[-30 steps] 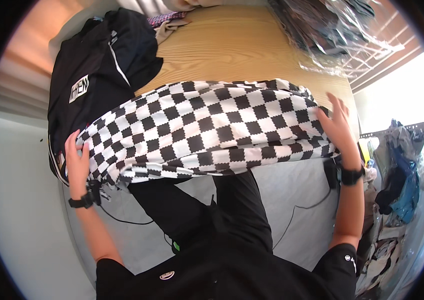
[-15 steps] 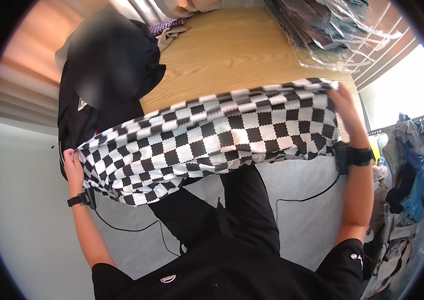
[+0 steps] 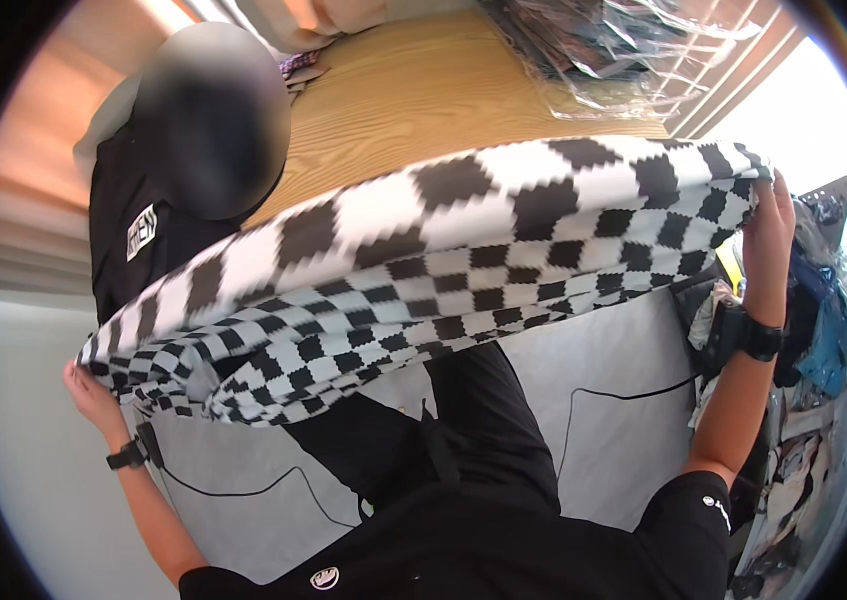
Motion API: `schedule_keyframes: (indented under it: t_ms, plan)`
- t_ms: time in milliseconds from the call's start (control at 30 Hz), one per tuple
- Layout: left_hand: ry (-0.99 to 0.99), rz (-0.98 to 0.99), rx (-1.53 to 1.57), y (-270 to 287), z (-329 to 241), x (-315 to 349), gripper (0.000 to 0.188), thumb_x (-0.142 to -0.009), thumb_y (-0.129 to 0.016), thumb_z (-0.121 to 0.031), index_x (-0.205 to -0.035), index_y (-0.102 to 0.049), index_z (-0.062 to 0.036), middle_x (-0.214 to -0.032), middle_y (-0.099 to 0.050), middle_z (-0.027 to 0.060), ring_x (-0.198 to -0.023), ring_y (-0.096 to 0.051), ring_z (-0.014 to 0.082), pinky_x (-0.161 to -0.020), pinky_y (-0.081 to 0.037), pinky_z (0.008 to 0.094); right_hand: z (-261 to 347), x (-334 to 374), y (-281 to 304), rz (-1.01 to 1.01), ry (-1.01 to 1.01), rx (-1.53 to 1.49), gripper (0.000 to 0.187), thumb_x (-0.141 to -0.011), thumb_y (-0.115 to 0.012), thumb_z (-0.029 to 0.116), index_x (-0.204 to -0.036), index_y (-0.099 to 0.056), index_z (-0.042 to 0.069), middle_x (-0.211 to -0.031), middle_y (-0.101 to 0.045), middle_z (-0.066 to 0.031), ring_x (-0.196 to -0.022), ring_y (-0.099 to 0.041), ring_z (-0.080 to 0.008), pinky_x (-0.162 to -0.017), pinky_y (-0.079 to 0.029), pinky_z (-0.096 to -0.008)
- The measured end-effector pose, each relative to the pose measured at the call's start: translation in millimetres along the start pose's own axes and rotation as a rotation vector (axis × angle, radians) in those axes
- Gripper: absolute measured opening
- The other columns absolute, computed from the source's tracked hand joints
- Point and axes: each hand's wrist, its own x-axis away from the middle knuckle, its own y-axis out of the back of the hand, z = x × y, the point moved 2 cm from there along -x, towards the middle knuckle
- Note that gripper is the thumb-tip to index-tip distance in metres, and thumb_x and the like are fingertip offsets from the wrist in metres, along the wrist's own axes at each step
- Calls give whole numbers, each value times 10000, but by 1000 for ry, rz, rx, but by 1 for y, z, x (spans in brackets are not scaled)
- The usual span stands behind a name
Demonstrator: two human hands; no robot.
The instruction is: The recorder folds and packs various pieces of clothing into plastic bags.
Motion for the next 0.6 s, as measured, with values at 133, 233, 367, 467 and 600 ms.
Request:
schedule_keyframes:
  t_ms: [133, 233, 367, 467, 600]
  plan:
    - [256, 68, 410, 13, -19, 8, 353, -997, -396, -323, -1073, -492, 8, -953, -526, 40, -905, -482, 133, -858, -378, 259, -5, 14, -6, -121, 159, -113, 305, -933, -478, 120, -1204, -498, -19, -1093, -596, -97, -974, -596, -166, -818, -485, -273]
    - [192, 16, 401, 39, -26, 15, 280, -958, -457, -257, -1056, -493, 3, -934, -516, 33, -875, -469, 124, -846, -386, 270, 5, 20, -1, -349, 179, -61, 235, -934, -491, 138, -1128, -523, 10, -1031, -606, -71, -903, -605, -159, -781, -495, -281]
    - [-428, 298, 94, 65, -39, 38, 324, -776, -587, -127, -1063, -501, -4, -935, -546, 85, -825, -509, 208, -820, -408, 341, 22, 32, 33, -536, 190, 4, 253, -936, -479, 157, -1118, -530, -12, -1064, -608, -108, -952, -613, -195, -818, -509, -307]
    - [-685, 268, -121, 79, -49, 49, 404, -696, -649, -54, -1076, -518, -14, -891, -559, 135, -726, -526, 305, -734, -442, 383, 23, 39, 35, -572, 235, 28, 250, -941, -484, 188, -1082, -548, -9, -997, -638, -130, -849, -651, -235, -754, -553, -340]
    - [-705, 202, -237, 80, -36, 53, 389, -711, -623, 59, -1078, -544, -41, -885, -550, 111, -814, -546, 286, -707, -462, 351, 13, 44, 64, -617, 241, 94, 357, -951, -484, 326, -1150, -496, 30, -1027, -581, -74, -893, -596, -159, -763, -493, -295]
